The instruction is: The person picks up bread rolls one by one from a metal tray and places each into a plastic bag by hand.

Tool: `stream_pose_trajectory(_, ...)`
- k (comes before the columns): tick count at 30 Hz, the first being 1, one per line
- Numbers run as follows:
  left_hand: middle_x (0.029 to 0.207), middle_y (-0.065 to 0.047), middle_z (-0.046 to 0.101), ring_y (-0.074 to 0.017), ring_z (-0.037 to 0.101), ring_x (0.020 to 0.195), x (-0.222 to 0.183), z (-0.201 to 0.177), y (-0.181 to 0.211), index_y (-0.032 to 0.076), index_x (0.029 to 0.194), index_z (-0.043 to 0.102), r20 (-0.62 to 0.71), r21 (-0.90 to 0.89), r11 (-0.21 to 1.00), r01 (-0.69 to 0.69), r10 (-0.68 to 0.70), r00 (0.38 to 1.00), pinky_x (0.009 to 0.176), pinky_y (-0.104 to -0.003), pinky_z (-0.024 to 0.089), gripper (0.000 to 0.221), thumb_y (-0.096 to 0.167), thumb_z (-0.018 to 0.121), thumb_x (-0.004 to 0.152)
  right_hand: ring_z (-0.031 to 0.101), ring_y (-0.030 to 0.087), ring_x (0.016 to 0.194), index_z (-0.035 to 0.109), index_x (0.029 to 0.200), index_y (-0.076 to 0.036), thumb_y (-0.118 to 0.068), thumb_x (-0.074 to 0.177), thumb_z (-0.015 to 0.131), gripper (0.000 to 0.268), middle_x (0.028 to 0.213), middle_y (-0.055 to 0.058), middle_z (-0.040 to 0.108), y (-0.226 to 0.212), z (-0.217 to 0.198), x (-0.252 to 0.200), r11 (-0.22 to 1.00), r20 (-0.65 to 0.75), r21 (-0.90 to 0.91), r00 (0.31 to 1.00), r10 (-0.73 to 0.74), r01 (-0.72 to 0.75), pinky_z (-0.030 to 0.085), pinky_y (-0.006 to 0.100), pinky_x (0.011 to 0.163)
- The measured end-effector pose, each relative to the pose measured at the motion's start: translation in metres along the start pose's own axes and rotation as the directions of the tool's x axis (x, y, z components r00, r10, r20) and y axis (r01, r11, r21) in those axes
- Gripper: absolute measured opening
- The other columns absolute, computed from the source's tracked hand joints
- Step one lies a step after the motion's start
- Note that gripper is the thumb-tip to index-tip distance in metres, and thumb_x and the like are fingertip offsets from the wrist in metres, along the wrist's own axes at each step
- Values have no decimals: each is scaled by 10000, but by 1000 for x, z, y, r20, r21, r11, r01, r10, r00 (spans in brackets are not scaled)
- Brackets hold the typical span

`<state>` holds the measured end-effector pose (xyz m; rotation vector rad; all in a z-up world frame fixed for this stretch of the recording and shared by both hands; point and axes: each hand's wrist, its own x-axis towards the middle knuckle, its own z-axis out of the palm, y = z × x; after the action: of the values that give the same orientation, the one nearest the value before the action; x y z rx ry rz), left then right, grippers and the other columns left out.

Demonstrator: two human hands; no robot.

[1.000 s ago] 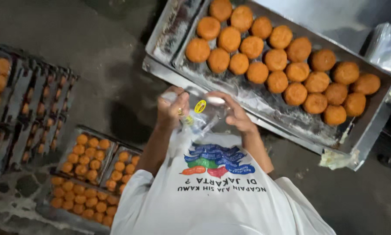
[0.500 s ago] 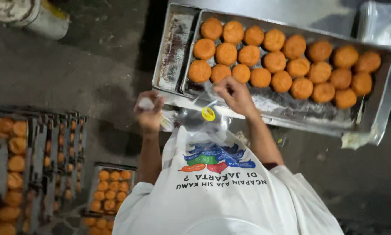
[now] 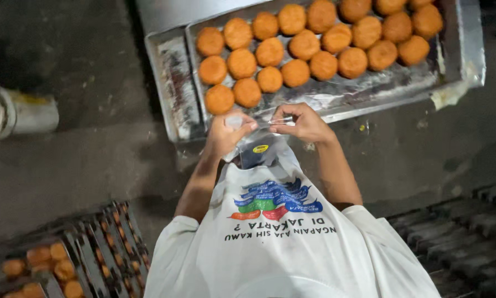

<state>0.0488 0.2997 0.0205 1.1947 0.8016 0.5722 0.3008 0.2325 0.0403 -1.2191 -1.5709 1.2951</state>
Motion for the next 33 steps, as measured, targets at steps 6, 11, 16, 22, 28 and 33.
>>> stream_pose_trajectory(6,805,50,659,-28,580,745,26,30,-1,61,884,703,70,34,997,-68,66,995,669,-218,464,131,145,804,874,600,71,692,695,886,-18,-62,907,807,123,800,15,681,43,-19,-26,928,-232,337,941,245,-159,467,248,605)
stream_pose_trajectory(11,699,47,626,-39,533,624,51,72,-2,65,802,706,-122,101,993,66,-54,991,558,-229,427,174,204,787,868,615,42,685,639,884,-57,-187,960,741,183,803,-17,653,58,-39,-31,877,-359,478,899,250,-53,538,235,608)
stream_pose_trajectory(16,670,35,608,-53,511,585,81,134,-1,61,818,711,-170,-87,996,19,-34,985,545,-226,386,282,291,684,979,515,46,491,610,797,-91,-383,1051,600,387,620,-16,571,77,-71,-42,839,-362,526,856,369,-140,400,219,462)
stream_pose_trajectory(22,770,-18,687,-114,622,639,128,169,-6,76,899,690,51,-466,838,282,-293,955,548,-268,462,122,136,741,806,497,70,425,602,740,-103,-392,1033,594,411,585,-20,564,99,-142,-52,805,-308,542,833,460,-243,385,242,399)
stream_pose_trajectory(28,864,-11,637,-104,576,827,138,194,13,37,921,677,-121,147,967,-206,225,967,744,-257,466,135,83,804,908,612,222,837,682,1023,-8,-215,1061,678,210,880,84,654,163,-336,17,963,-473,-257,880,-55,-78,513,381,751)
stream_pose_trajectory(33,901,-40,680,-144,648,839,126,201,52,62,960,715,-73,308,873,-377,417,906,771,-281,510,136,74,799,854,678,467,851,670,879,-78,-546,727,760,500,935,265,725,231,-374,114,6,-197,-974,837,-510,-225,542,533,705)
